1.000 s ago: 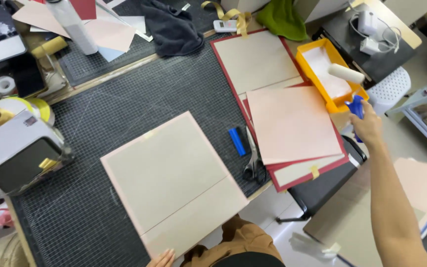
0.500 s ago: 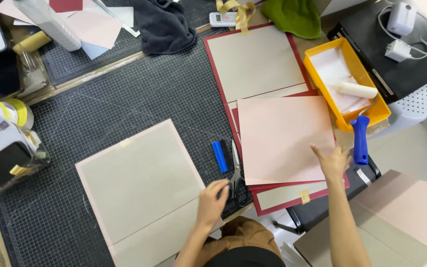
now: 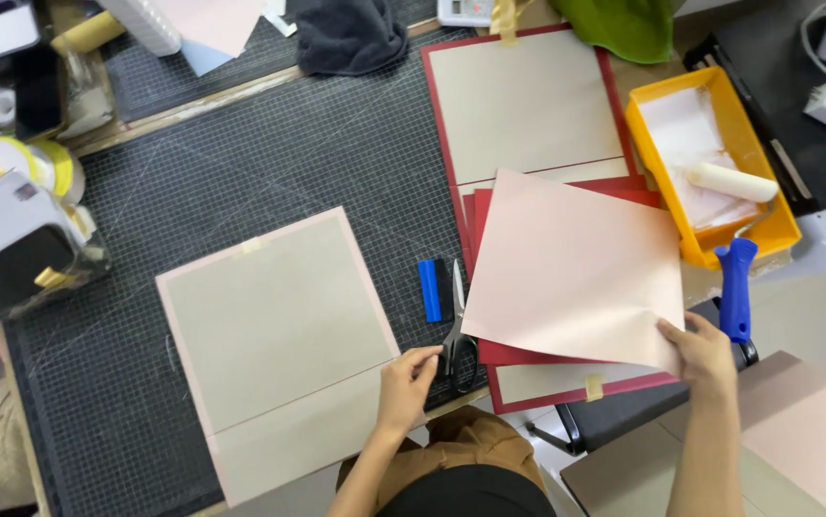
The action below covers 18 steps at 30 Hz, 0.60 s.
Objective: Applying adhesive to a board with a roller and smoothing a sheet of paper onto it using a scraper tool
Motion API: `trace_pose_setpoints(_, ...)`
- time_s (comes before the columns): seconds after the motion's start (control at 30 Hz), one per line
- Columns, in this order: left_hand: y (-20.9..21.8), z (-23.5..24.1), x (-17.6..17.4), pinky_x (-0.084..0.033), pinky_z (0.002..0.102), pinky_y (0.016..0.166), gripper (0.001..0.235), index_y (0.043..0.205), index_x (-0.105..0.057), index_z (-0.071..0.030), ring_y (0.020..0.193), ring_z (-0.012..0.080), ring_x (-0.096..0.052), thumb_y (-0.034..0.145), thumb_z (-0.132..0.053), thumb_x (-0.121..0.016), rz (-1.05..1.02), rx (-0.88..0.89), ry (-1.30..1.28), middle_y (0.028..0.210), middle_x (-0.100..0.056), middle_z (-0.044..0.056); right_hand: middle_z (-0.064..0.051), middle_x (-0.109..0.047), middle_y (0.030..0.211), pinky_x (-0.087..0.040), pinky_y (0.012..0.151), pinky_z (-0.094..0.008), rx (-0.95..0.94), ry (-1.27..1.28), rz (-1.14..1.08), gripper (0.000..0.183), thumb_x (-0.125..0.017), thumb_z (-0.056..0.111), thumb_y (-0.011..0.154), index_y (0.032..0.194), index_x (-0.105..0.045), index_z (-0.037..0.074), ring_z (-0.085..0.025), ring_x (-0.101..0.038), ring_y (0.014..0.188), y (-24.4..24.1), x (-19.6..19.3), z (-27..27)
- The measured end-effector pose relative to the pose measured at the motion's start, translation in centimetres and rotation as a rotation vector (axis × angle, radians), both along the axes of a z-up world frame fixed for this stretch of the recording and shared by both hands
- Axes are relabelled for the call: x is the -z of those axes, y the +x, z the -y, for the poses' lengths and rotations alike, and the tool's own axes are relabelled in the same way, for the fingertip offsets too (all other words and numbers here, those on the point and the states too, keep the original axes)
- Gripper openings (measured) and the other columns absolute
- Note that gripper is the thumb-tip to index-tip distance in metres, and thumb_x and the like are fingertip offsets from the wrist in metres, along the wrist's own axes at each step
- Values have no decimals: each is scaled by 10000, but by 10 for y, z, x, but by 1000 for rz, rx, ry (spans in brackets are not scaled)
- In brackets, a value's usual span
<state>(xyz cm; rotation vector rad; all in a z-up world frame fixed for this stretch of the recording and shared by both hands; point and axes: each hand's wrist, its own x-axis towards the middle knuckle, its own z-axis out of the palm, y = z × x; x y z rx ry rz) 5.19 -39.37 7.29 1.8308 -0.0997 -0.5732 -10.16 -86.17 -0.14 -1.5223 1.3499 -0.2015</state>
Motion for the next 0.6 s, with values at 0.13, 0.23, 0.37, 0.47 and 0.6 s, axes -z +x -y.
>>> trace_pose_setpoints(0.13, 14, -29, -18, -549, 256, 930, 258, 1110, -793, -136, 1011, 110, -720, 918, -184, -627, -233, -149, 35, 1106, -800, 8, -184, -631, 1228, -522, 892, -406, -95, 354, 148, 320, -558, 86, 999, 1309, -529, 9, -267, -618, 1032, -13, -35, -5)
trace_pose_setpoints(0.23, 30, -43, -35, -546, 345, 988, 339, 1205, -726, -58, 1117, 207, -721, 952, -233, -583, -474, -311, -160, 1199, -757, 100, -163, -561, 1365, -482, 913, -379, -68, 342, -44, 452, -529, 123, 1014, 1451, -458, 35, -252, -561, 1104, -15, -80, -27)
trace_pose_setpoints(0.37, 56, -60, -79, -555, 407, 958, 635, 1360, -590, -43, 1142, 275, -683, 951, -486, -390, -585, -305, -383, 1277, -695, 157, -170, -605, 1258, -486, 893, -359, -230, 323, 238, 429, -523, 41, 988, 1410, -449, 61, -233, -589, 1043, 2, -106, -77)
trace_pose_setpoints(0.47, 70, -83, -93, -547, 410, 883, 776, 1445, -508, -74, 1073, 260, -641, 906, -602, -332, -544, -323, -523, 1247, -639, 142, -214, -614, 1212, -479, 929, -367, -300, 343, 237, 427, -533, -9, 962, 1380, -458, 35, -255, -591, 1049, 47, -132, -145)
trace_pose_setpoints(0.6, 78, -140, -88, -526, 280, 760, 336, 1217, -613, -48, 896, 120, -592, 895, -45, -518, -172, -378, -522, 1055, -662, 40, -301, -653, 1143, -521, 818, -448, -451, 487, 196, 329, -552, -29, 946, 1269, -486, -29, -350, -627, 974, 98, -145, -227)
